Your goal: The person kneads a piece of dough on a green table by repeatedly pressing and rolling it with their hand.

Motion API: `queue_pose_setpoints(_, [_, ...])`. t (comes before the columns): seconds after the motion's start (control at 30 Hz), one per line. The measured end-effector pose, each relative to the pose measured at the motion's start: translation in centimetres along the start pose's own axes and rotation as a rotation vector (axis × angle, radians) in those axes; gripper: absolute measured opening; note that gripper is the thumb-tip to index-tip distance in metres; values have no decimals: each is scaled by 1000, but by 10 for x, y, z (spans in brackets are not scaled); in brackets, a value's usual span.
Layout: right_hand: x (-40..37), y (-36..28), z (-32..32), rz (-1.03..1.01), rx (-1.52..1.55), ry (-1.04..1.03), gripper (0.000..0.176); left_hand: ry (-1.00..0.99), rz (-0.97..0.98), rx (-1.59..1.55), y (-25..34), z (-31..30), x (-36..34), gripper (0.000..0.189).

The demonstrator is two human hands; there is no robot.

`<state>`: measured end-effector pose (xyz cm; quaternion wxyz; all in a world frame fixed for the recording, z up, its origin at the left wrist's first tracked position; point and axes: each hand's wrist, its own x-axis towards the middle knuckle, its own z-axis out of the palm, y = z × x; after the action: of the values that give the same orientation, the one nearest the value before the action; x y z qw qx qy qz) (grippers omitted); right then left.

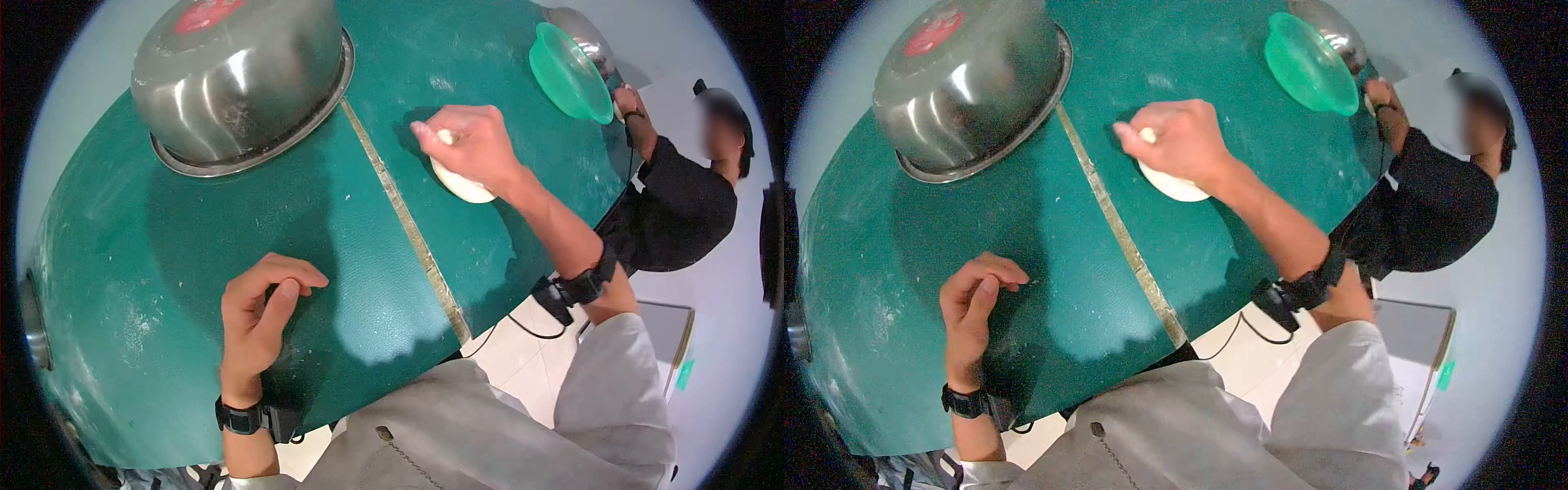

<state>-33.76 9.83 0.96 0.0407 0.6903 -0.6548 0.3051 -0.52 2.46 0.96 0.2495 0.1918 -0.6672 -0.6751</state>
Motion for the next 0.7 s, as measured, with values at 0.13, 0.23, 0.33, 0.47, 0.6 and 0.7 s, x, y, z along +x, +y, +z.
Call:
queue_pose_setpoints(0.13, [8, 8, -2, 204, -50, 139, 27, 48, 52, 23, 0, -3, -1, 17])
queue_pose_setpoints(0.23, [0, 6, -6, 176, 12, 114, 33, 43, 32, 35, -2, -3, -4, 18])
queue_pose_setpoints(0.33, [-15, 6, -14, 95, 138, 48, 48, 66, 38, 10, -8, -6, -8, 18])
queue_pose_setpoints(0.47, [-53, 4, -35, 44, 119, -113, 43, 126, 39, -33, -9, -8, -8, 18])
queue_pose_setpoints(0.6, [-78, -6, -65, 219, 279, 171, 39, 114, 36, -26, -9, -6, -7, 19])
queue_pose_setpoints(0.7, [-87, -17, -93, 370, 121, -34, 30, 171, 16, -74, -5, -8, -10, 20])
